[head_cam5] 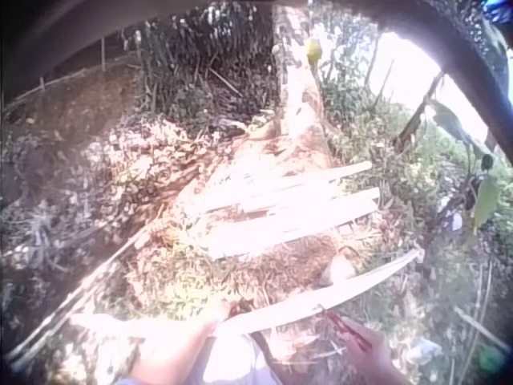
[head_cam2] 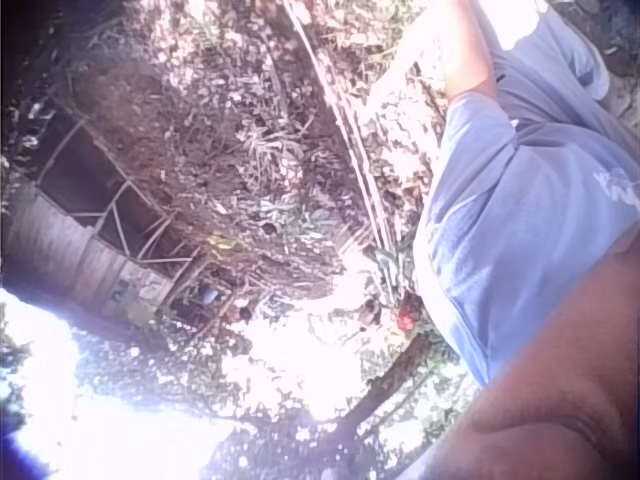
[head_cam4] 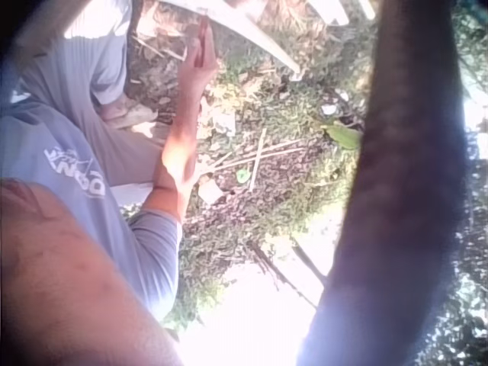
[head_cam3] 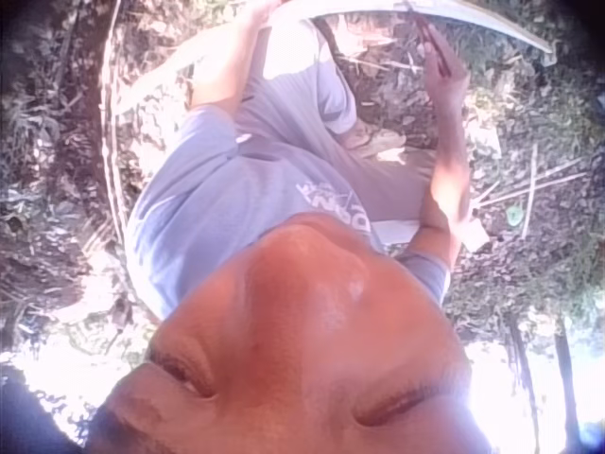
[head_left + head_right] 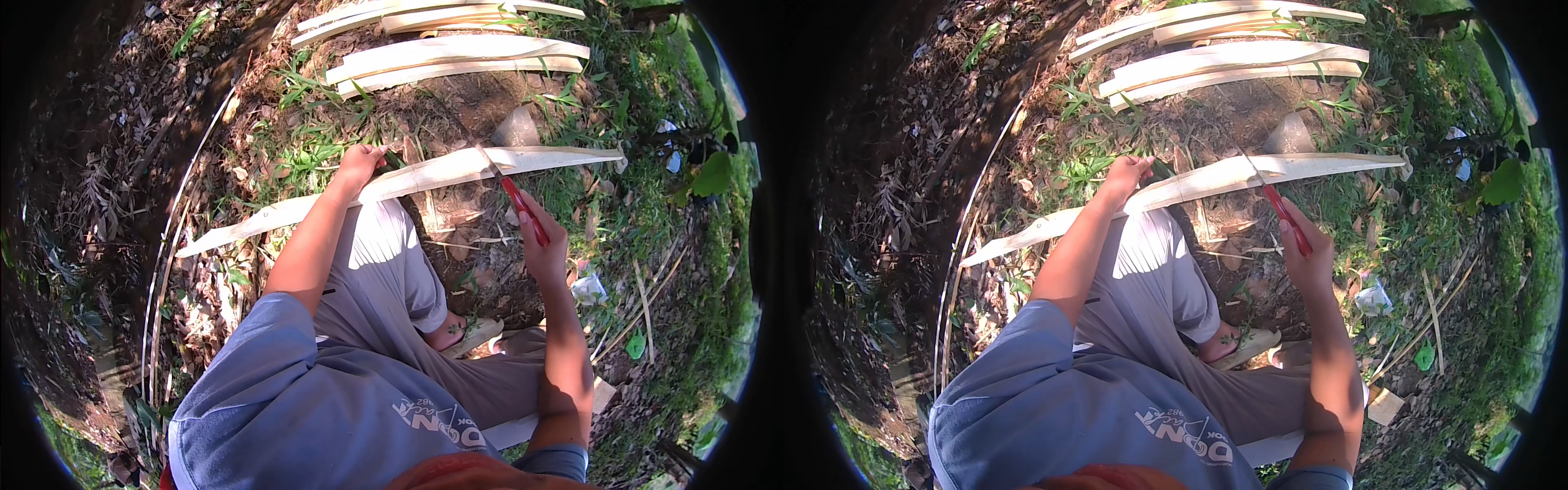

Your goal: The person sits on the ground outdoors and uses a red-handled saw to cut long, thin strips of bamboo. They hold the bamboo with their left hand and saw it into shorter pieces with their right hand, placing the cut pieces on the ground nearby.

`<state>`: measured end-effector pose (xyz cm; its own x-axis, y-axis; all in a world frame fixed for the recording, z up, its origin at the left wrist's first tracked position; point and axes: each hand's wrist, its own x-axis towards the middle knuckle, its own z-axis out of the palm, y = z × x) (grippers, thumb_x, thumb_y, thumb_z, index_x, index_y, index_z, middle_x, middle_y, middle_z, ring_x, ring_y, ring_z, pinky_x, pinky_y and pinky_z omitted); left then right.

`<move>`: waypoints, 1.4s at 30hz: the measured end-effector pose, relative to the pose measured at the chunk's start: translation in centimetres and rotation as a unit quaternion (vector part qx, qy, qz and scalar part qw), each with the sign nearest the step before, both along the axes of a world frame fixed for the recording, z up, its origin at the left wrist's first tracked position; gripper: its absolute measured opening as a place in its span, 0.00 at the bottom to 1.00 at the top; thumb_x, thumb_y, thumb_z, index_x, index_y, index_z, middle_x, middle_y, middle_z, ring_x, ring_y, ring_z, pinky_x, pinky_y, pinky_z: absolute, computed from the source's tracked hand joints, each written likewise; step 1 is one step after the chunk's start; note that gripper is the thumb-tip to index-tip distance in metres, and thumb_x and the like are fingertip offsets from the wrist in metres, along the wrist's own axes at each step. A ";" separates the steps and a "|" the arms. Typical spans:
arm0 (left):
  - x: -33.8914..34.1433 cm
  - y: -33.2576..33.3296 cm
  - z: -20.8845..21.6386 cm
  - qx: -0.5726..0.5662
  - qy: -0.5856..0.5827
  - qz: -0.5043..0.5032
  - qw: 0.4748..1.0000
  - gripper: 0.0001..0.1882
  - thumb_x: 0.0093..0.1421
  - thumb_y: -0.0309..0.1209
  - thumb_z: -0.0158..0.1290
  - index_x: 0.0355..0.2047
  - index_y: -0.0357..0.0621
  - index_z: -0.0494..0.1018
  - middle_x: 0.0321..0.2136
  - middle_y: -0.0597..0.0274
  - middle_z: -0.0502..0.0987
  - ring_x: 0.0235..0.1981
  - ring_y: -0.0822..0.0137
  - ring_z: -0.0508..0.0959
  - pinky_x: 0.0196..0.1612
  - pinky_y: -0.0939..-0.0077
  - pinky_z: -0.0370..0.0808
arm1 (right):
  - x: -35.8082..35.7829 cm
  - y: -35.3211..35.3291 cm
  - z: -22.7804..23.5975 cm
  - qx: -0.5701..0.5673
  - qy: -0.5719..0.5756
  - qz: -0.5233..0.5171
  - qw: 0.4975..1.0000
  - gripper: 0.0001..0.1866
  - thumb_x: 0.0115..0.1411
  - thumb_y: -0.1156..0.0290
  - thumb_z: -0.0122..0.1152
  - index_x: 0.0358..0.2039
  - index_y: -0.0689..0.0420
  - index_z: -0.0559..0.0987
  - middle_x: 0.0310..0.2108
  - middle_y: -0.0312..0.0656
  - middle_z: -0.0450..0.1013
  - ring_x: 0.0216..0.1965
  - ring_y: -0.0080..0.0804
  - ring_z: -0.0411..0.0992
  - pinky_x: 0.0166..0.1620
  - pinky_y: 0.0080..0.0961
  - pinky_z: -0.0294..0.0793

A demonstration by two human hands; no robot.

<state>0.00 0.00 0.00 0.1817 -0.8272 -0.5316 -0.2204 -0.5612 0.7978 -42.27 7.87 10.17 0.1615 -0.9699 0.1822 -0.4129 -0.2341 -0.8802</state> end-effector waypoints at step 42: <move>-3.2 1.6 4.9 -0.238 -0.067 -0.253 0.935 0.05 0.71 0.27 0.59 0.43 0.43 0.83 0.50 0.62 0.75 0.58 0.63 0.75 0.64 0.67 0.70 | -0.3 -0.2 0.1 -0.013 -0.010 0.001 1.000 0.21 0.74 0.71 0.64 0.65 0.57 0.82 0.35 0.38 0.84 0.32 0.15 0.72 0.38 0.20 0.74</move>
<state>-3.20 1.61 4.88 -0.2575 -0.9628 -0.0825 -0.4784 0.0529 0.8765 -42.55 7.67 10.24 0.1602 -0.9642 0.2113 -0.3948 -0.2588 -0.8816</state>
